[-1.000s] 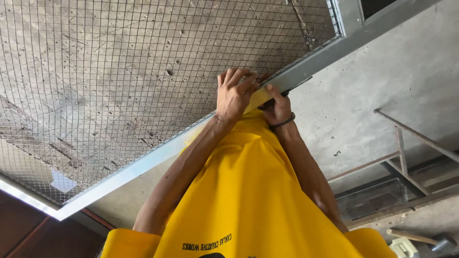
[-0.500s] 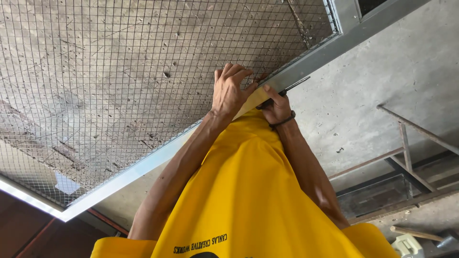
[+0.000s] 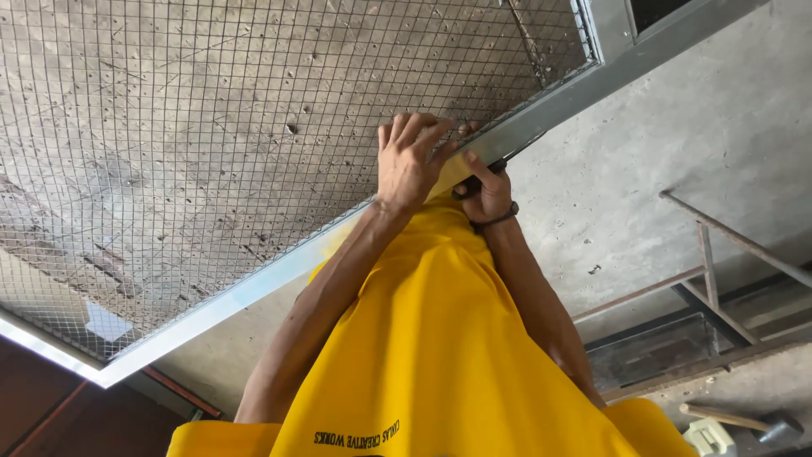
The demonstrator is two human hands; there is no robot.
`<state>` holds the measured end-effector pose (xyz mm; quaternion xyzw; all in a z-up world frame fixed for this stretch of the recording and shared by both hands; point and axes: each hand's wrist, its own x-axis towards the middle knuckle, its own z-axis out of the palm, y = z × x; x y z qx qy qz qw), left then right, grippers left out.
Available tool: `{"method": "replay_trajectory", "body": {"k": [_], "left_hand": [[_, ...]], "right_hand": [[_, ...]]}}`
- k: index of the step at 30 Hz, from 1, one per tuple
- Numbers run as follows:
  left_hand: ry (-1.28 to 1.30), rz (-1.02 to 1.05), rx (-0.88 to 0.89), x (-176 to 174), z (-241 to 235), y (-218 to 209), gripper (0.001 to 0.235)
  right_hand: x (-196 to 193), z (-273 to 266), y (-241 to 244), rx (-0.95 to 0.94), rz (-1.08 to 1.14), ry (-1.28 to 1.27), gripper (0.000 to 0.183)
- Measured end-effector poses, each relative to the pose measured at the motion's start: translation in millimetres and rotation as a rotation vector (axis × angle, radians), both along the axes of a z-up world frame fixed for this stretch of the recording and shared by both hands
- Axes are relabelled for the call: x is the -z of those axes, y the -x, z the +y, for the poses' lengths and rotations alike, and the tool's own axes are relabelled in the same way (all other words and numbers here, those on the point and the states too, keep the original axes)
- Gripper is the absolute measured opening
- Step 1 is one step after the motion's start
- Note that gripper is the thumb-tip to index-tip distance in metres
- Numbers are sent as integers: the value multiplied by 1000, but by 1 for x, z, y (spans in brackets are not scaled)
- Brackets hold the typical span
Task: Assembling a metal frame with wire mesh using a utility knife
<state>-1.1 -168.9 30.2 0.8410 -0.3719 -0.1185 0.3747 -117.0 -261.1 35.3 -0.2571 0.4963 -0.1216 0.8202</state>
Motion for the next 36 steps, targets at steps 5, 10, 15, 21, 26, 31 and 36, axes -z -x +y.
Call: {"method": "replay_trajectory", "body": {"k": [5,10,15,21,26,31,36], "left_hand": [[-17,-31,11,5,-6,2,33],[-22,-17,27,7,-7,2,35],[-17,18,33,13,-7,-2,35],[-17,-56,56,-4,13,-1,20],[-60,-136,79,-10,59,3,46],[-33,-218,56,2,71,9,60],[-215,-72,60,-4,70,19,89]], "right_hand": [[88,6,46,38,-2,-112,28],[104,8,54,39,-29,-147,29],[57,3,26,40,48,-64,30],[31,-23,37,-389,496,325,36],[-32,-64,54,-460,520,550,22],[-37,-96,68,-600,517,747,10],[-34,-73,53,-414,409,297,24]]}}
